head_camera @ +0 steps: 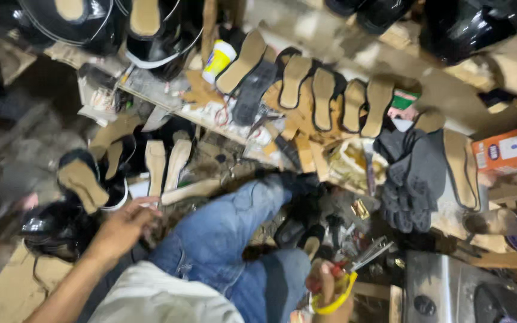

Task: The person trims the edges of multiple black shoe soles using yellow-handled scissors. They hold each sole in the left hand and cut along the perimeter with the right hand, then place the trimmed sole aside and pick up the next one.

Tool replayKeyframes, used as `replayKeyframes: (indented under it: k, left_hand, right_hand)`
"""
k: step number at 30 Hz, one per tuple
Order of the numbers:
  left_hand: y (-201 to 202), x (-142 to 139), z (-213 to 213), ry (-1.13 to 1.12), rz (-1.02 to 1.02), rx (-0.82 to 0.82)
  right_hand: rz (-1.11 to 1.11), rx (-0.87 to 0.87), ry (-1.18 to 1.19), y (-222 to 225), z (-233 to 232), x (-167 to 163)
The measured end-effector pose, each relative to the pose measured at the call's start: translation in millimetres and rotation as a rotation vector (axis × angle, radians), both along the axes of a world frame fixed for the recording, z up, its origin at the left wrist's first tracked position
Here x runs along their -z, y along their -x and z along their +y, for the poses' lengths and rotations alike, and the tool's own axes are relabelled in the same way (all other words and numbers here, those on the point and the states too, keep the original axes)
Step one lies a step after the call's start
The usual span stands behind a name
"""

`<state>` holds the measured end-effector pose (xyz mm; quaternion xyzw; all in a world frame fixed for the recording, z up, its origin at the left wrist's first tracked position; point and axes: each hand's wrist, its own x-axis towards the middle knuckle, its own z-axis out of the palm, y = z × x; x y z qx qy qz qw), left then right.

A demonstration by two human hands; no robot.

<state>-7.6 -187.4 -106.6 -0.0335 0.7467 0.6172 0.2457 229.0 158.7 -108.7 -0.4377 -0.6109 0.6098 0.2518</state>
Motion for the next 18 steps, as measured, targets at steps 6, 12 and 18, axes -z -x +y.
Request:
replayKeyframes:
  k: [6, 12, 18]
  left_hand:
    - [-34, 15, -54, 0.049, -0.128, -0.191]
    - [-31, 19, -47, -0.070, -0.107, -0.183]
    - [-14, 1, -32, -0.156, -0.048, -0.198]
  right_hand:
    - [-0.015, 0.000, 0.001, -31, -32, 17]
    - [0.033, 0.007, -0.097, -40, -3, 39]
    - [0.006, 0.010, -0.134, -26, 13, 40]
